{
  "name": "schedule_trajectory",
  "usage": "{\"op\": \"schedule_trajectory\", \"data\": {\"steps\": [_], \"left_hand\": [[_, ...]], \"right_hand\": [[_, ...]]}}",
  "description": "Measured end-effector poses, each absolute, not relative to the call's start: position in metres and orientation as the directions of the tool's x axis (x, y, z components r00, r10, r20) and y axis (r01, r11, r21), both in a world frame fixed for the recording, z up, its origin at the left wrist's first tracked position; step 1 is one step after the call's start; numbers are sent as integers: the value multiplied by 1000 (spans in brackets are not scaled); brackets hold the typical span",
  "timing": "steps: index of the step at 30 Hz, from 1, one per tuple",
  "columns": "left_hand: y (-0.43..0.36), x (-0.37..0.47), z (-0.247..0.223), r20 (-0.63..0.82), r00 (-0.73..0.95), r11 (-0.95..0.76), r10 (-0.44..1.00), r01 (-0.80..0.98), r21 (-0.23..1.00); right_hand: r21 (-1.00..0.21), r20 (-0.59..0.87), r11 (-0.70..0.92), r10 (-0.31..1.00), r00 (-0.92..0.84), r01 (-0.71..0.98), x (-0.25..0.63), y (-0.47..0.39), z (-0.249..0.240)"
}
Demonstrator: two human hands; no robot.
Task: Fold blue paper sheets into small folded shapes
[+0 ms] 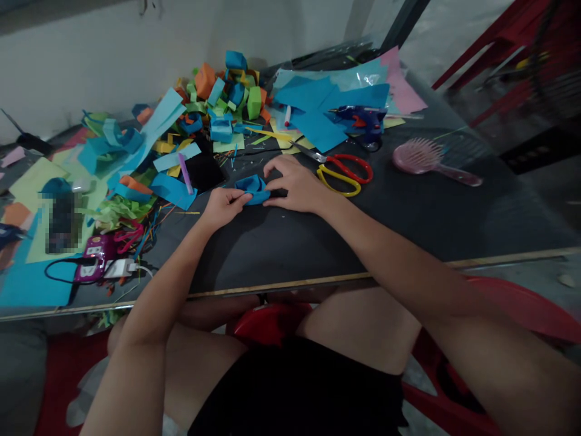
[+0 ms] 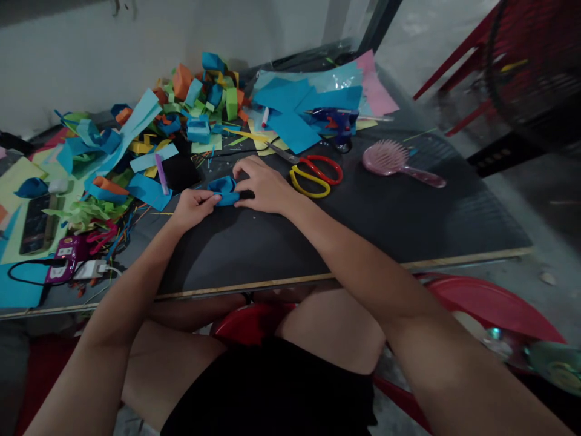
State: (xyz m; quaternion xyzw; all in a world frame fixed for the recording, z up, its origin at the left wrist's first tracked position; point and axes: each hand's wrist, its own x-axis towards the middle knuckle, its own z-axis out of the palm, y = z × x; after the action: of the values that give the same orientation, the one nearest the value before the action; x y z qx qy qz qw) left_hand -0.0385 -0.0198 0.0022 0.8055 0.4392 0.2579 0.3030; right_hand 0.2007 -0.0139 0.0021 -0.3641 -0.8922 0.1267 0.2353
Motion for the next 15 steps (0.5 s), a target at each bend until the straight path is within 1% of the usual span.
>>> {"op": "schedule_trajectory", "data": {"steps": [2, 5, 7, 12, 15], "left_hand": [[-21, -37, 4, 117, 480, -371, 869, 475, 798], [-21, -35, 3, 145, 452, -356, 880, 428, 831], [-21, -35, 1, 175, 423, -373, 889, 448, 812], [-21, -34, -3, 182, 400, -392, 898, 540, 745], [-21, -33, -5, 209, 358, -390, 910, 567, 726]], "right_hand": [[-408, 384, 745, 664, -641, 527, 198, -11, -3], [-456, 386, 756, 643, -661, 470, 196, -7, -11], [-478, 372, 751, 643, -670, 455, 196, -5, -15], [-514, 357, 730, 660, -661, 451, 196, -5, -16], [-538, 357, 710, 679, -641, 453, 195, -6, -15]]}}
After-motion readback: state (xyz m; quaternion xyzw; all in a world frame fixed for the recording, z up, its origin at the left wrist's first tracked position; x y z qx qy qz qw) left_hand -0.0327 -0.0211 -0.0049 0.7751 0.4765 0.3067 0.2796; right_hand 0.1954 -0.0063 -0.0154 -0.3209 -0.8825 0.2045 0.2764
